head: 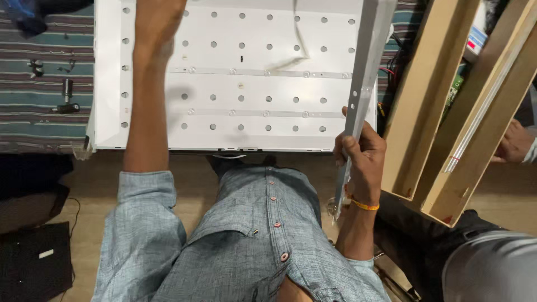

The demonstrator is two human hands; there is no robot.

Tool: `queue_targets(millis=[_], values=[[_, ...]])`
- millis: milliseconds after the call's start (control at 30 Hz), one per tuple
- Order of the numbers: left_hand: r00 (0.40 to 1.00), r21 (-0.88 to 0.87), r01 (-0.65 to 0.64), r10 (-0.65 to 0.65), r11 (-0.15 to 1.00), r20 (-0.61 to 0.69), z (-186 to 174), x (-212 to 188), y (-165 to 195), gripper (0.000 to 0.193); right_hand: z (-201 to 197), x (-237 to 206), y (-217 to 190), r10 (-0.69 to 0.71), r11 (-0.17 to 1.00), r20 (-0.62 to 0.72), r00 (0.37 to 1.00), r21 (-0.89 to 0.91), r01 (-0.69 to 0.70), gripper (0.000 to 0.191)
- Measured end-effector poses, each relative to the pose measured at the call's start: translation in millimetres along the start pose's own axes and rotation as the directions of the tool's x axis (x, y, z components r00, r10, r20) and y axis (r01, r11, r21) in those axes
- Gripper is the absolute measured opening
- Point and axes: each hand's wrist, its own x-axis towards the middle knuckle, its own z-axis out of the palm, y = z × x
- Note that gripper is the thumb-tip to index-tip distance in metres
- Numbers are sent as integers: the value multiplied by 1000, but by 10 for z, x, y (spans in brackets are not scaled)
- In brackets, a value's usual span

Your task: The person works on a white LED light panel resting on their lap, pressing LED strip segments into the panel channels. They then pick up a long aluminum profile, align and fit a small connector piece onto it, and reposition the panel. At the end they carry a taped cardboard box to a shelf and set it down.

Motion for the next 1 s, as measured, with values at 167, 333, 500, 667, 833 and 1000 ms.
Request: queue_targets(millis=[167, 333, 500, 667, 833, 1000], values=[[939, 238, -345, 336, 908, 80, 527, -56, 416, 41, 108, 27, -17, 35, 999, 92, 995, -45, -31, 47], [833, 18, -547, 543, 837, 109, 907, 31, 635, 26, 126, 32, 31, 57, 993, 96, 994, -104, -47, 45], [906, 63, -422, 423, 904, 9, 1121, -68, 685, 18, 132, 43, 88, 28, 994, 81, 996, -111, -19, 42], [920, -99, -393, 390, 914, -46, 1287, -59, 702, 20, 121, 55, 149, 95, 995, 88, 992, -30, -93, 45], [921, -240, -341, 374, 909, 110, 1210, 0, 706, 31, -67, 91, 263, 163, 973, 156, 974, 139, -185, 64], [928, -357, -234, 317, 905, 197, 1160, -11, 711, 35, -243, 187, 488, 149, 927, 311, 939, 287, -243, 74]])
